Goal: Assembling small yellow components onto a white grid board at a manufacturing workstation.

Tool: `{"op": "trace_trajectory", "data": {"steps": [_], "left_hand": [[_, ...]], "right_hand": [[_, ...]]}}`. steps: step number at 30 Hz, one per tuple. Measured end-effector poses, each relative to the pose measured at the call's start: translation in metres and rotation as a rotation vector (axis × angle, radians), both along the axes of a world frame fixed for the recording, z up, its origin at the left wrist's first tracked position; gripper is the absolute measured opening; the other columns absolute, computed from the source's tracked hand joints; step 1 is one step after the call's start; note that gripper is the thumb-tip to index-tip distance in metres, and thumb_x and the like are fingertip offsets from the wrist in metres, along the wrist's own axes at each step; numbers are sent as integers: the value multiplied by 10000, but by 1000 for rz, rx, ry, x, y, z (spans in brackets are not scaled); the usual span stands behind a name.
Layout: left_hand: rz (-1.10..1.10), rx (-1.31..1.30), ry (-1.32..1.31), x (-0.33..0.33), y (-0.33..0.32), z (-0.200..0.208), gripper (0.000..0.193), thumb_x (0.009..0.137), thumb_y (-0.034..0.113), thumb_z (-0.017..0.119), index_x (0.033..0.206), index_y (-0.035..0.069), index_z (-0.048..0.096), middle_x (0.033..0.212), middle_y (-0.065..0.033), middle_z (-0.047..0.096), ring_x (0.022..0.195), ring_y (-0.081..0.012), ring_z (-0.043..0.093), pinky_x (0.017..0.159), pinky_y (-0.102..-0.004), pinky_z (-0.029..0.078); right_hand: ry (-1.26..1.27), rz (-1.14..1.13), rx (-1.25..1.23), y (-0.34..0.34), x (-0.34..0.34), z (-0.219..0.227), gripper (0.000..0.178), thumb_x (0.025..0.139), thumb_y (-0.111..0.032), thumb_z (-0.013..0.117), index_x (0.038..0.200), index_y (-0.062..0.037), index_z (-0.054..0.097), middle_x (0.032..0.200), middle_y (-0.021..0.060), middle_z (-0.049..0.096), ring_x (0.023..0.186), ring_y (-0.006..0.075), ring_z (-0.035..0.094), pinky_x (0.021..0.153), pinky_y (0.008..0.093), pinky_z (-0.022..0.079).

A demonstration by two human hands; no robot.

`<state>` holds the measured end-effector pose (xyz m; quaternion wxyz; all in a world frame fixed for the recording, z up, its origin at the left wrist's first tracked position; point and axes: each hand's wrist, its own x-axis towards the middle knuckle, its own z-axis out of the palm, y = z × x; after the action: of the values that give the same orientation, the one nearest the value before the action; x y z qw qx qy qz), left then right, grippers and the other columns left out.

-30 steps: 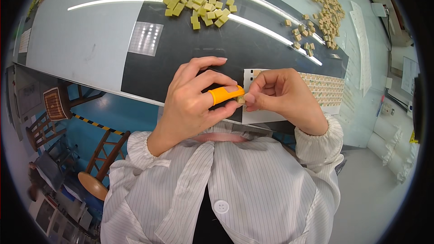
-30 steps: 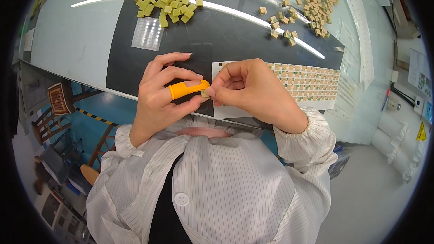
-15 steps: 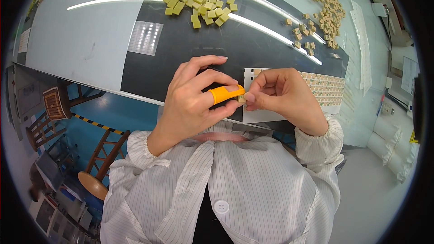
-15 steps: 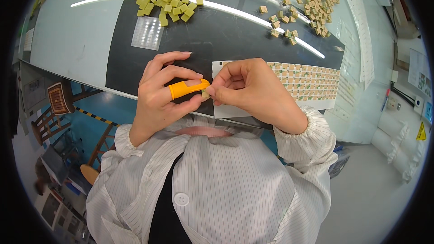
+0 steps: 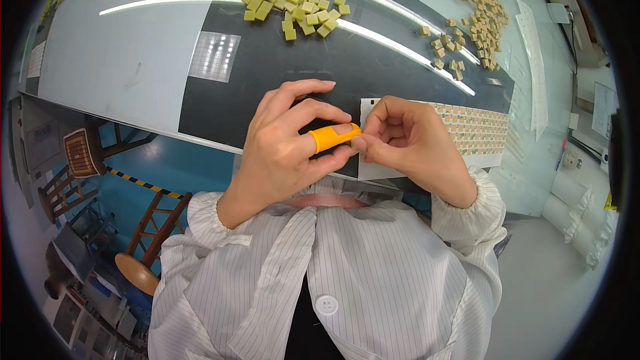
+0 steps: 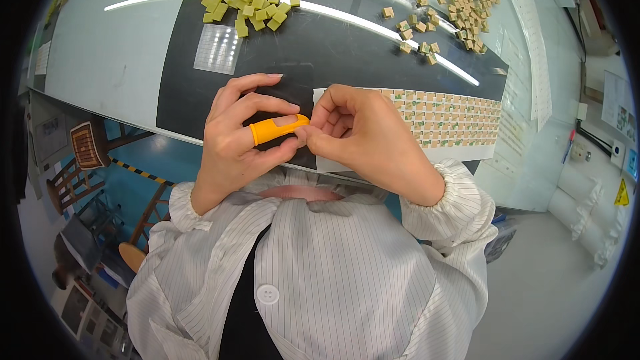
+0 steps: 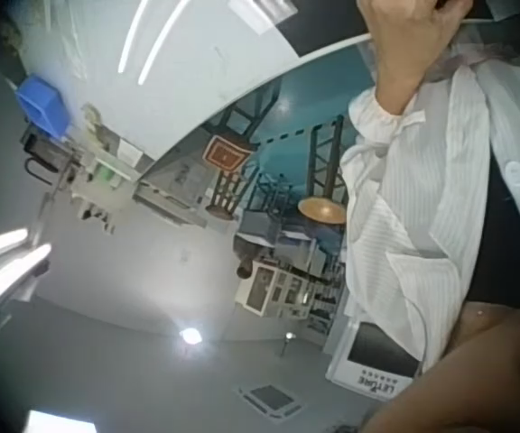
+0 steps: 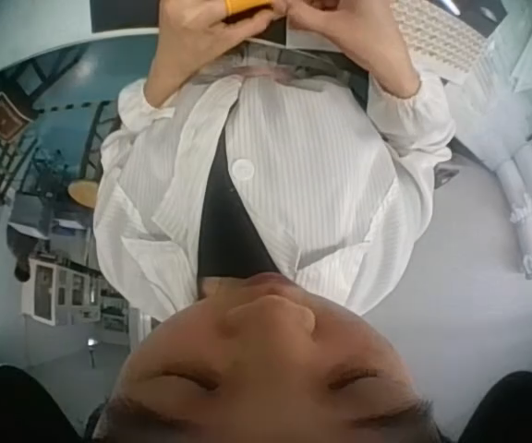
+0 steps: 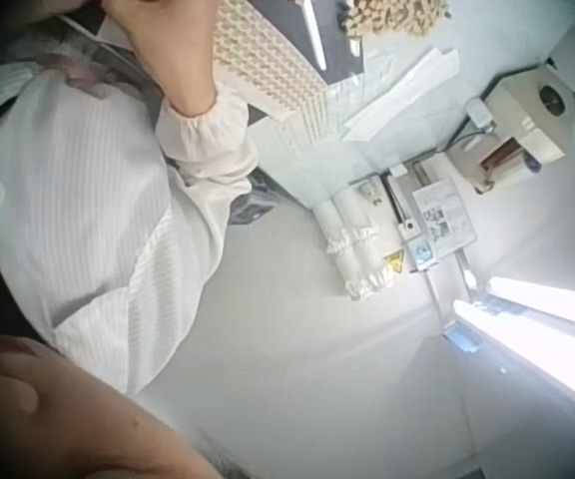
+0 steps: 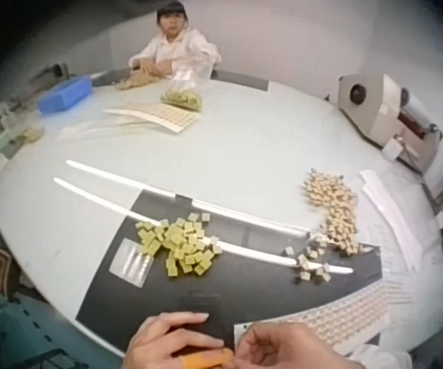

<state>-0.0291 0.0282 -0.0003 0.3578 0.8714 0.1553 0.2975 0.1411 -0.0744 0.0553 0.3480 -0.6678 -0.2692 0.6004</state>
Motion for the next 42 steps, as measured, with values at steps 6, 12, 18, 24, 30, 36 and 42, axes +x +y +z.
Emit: {"op": "trace_trajectory", "data": {"steps": [6,12,18,24,30,36,42], "left_hand": [[1,2,5,-2,0,0,195,624,125,826,802,95,751,940,13,693,1088,-256,608,849,-400,467],[-11,-19,6,-1,0,0,189,626,109,816,801,90,748,953,12,692,1097,-255,604,863,-401,466],[-8,-30,-4,-1,0,-1,195,624,106,815,804,85,742,956,10,691,1100,-255,605,860,-399,467],[-2,-50,9,1,-1,2,222,628,98,821,839,86,753,966,-3,697,1099,-266,609,880,-394,475],[-18,-46,1,-1,0,1,234,630,96,822,854,84,753,973,-8,697,1088,-267,614,878,-397,475],[-41,-47,19,-3,1,1,240,633,82,831,862,86,762,972,-15,709,1107,-274,609,922,-397,478],[-47,-44,36,-4,1,1,257,629,76,834,872,70,751,961,-20,710,1107,-272,611,916,-392,479]], "right_hand": [[-209,-1,75,-4,-2,-1,191,836,-41,749,860,-10,561,809,10,610,729,45,596,641,198,490],[-406,154,433,-11,-2,-5,186,822,-34,746,971,-9,637,850,27,627,716,78,601,631,205,487],[-354,152,354,-12,3,-4,130,826,-44,746,897,9,651,860,45,648,717,84,613,636,202,490],[-282,66,141,-5,0,-2,149,833,-48,751,843,19,619,798,22,647,687,55,590,612,193,477],[-319,77,151,-5,-3,-1,136,830,-46,751,851,6,627,795,13,644,682,51,585,606,191,472],[-759,-30,338,-38,-19,-11,113,811,-8,744,903,-3,680,797,43,636,654,86,597,593,204,475],[-944,-51,435,-56,-42,-25,162,731,-11,773,871,-25,693,795,69,615,692,213,598,599,311,484]]}}
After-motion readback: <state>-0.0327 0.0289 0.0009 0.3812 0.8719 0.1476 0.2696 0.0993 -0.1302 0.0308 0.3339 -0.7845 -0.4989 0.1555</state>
